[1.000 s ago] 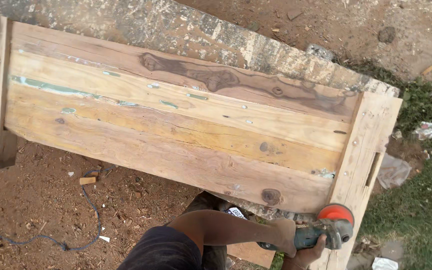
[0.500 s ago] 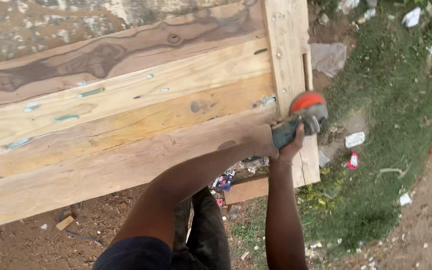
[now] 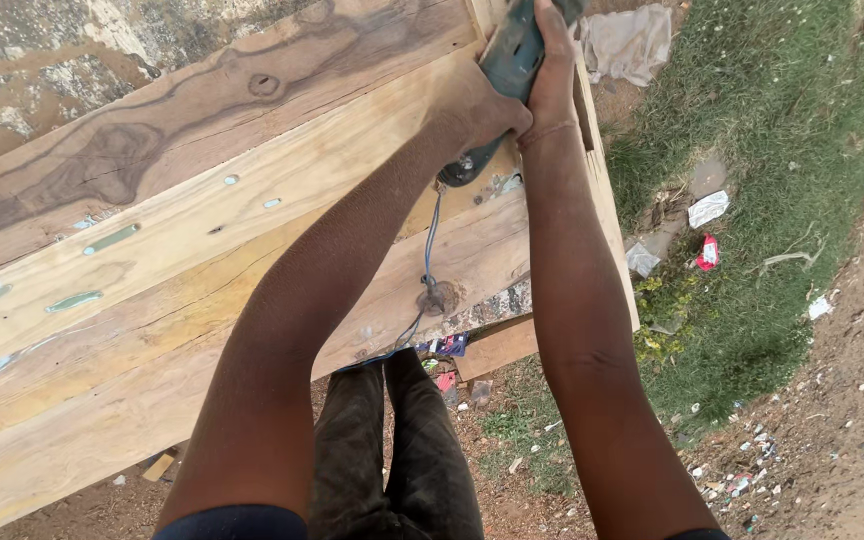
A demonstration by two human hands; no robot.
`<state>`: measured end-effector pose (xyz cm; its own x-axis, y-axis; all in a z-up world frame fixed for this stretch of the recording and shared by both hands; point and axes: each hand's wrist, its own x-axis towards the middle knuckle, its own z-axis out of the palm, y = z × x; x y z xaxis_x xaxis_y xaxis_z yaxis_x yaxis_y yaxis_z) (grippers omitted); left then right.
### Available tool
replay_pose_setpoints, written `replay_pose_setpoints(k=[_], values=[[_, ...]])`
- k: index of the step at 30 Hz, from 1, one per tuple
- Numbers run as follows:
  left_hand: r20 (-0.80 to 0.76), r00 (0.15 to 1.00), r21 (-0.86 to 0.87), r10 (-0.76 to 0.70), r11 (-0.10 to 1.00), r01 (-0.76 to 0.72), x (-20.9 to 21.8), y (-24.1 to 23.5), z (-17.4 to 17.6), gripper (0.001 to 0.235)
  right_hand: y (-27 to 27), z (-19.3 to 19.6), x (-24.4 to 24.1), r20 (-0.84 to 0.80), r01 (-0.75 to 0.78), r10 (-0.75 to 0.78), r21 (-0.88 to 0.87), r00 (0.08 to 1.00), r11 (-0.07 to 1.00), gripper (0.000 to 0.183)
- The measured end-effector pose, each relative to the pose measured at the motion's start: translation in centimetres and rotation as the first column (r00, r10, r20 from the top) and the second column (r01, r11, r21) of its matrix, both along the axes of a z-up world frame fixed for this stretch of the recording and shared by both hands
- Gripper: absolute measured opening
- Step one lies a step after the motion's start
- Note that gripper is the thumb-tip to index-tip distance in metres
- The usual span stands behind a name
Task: The person uses an angle grinder with a sanding disc to smooth the surface of a large wooden board. They move the tool across the top surface and along the edges, holding the board steady with their other hand.
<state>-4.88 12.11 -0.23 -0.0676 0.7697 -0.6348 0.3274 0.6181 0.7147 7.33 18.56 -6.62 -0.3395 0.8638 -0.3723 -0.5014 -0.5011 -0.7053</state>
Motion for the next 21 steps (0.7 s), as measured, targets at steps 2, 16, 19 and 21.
replay_pose_setpoints(k=[2, 16, 19, 21], values=[[0.024, 0.997, 0.012, 0.076, 0.997, -0.077, -1.3, 1.0, 0.2, 0.063, 1.8, -0.5, -1.2, -0.032, -0.076, 0.079, 0.065, 0.996, 0.995, 0.038], [0.171, 0.985, 0.025, -0.025, 0.999, 0.021, 6.8, -11.6, 0.4, 0.084, -15.4, 1.5, 7.3, 0.140, 0.195, -0.171, -0.174, 0.975, 0.965, 0.043], [0.147, 0.970, -0.123, -0.194, 0.969, 0.212, 13.4, -16.7, 0.3, 0.082, -22.5, 2.0, 14.4, 0.114, 0.295, -0.276, -0.227, 0.954, 0.928, 0.047], [0.133, 0.950, -0.200, -0.282, 0.931, 0.305, 17.1, -19.8, 0.1, 0.081, -26.5, 2.3, 18.0, 0.077, 0.316, -0.307, -0.200, 0.949, 0.927, 0.051]])
